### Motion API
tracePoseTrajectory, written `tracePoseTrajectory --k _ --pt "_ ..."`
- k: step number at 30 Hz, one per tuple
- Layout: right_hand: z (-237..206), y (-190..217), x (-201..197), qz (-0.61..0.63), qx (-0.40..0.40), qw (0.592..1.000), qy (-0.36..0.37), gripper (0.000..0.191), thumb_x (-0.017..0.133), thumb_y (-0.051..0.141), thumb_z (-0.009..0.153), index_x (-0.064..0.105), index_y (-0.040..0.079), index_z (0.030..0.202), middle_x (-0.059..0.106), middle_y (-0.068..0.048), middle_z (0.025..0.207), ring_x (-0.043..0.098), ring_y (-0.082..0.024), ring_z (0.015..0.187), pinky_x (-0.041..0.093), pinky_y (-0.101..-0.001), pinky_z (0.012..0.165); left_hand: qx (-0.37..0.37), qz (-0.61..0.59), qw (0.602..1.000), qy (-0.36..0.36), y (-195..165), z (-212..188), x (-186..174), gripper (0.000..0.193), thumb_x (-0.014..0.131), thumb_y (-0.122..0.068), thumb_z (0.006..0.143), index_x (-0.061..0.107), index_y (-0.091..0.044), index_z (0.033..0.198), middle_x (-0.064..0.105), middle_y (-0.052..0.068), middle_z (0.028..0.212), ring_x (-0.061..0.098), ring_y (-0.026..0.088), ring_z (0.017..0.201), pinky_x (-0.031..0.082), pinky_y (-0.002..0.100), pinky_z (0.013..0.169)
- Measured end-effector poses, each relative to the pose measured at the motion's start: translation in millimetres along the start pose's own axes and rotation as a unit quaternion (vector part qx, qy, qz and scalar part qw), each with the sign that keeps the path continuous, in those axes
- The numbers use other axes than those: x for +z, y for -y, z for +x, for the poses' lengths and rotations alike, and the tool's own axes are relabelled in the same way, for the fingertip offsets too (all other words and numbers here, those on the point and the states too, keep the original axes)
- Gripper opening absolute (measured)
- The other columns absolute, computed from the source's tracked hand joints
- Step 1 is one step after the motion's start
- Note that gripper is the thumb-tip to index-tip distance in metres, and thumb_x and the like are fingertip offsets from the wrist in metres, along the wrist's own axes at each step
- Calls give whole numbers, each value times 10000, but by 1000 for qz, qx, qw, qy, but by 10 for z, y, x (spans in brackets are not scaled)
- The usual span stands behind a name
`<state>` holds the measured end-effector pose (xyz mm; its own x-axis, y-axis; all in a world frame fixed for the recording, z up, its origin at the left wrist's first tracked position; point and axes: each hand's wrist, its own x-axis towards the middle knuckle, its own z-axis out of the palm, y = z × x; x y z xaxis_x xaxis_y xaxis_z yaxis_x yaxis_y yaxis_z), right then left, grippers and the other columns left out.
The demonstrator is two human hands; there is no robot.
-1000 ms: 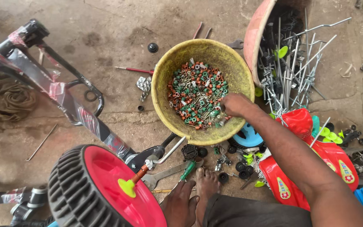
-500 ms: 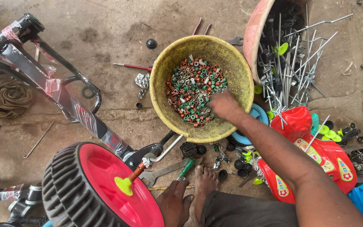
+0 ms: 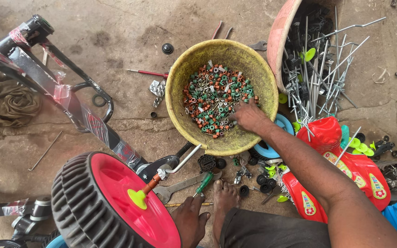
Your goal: The person assembles a red and black tricycle wheel by inserting an axle, adding washers and nuts, and tightening them with a wrench. The person works on the wheel while sitting on the floor in a workshop environment.
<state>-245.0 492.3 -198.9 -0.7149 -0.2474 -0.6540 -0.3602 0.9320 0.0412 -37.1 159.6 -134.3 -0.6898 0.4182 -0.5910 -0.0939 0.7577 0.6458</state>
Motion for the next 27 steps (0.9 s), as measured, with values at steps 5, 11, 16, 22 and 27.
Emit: tracePoseTrajectory --k 5,11,16,22,27 --pt "-56 -52 -271 8 51 992 118 95 667 200 947 759 194 968 655 -62 906 659 -173 995 248 -619 1259 -1 4 1000 17 -14 5 -42 519 753 -250 849 585 -145 1328 631 122 1164 659 353 1050 508 493 879" --pt "-105 -230 -326 -45 98 989 103 183 649 227 955 725 112 833 652 -76 896 679 -176 957 263 -603 1254 -5 4 1000 18 -33 -9 -61 536 762 -256 841 588 -138 1334 634 125 1154 658 357 1050 508 498 872" --pt "-102 -164 -142 -33 29 997 -56 232 710 63 833 741 162 1040 647 -97 1086 619 -228 1101 312 -595 1178 17 -7 1000 -1 -37 -11 -58 536 760 -249 833 595 -132 1330 639 117 1151 663 358 1029 512 495 853" --pt "-35 63 74 -82 17 996 -38 209 662 80 954 749 154 1130 650 -112 1133 613 -235 1144 292 -627 1210 39 -5 998 -50 -56 11 -32 446 765 -245 818 628 -111 1221 660 108 1103 663 365 1015 498 511 835" --pt "-24 50 129 -10 45 999 -27 253 636 90 947 737 172 1164 642 -144 1101 611 -259 1143 312 -626 1174 28 -4 999 -32 -86 -10 -121 474 754 -252 832 624 -125 1270 649 107 1100 667 361 1003 501 516 822"
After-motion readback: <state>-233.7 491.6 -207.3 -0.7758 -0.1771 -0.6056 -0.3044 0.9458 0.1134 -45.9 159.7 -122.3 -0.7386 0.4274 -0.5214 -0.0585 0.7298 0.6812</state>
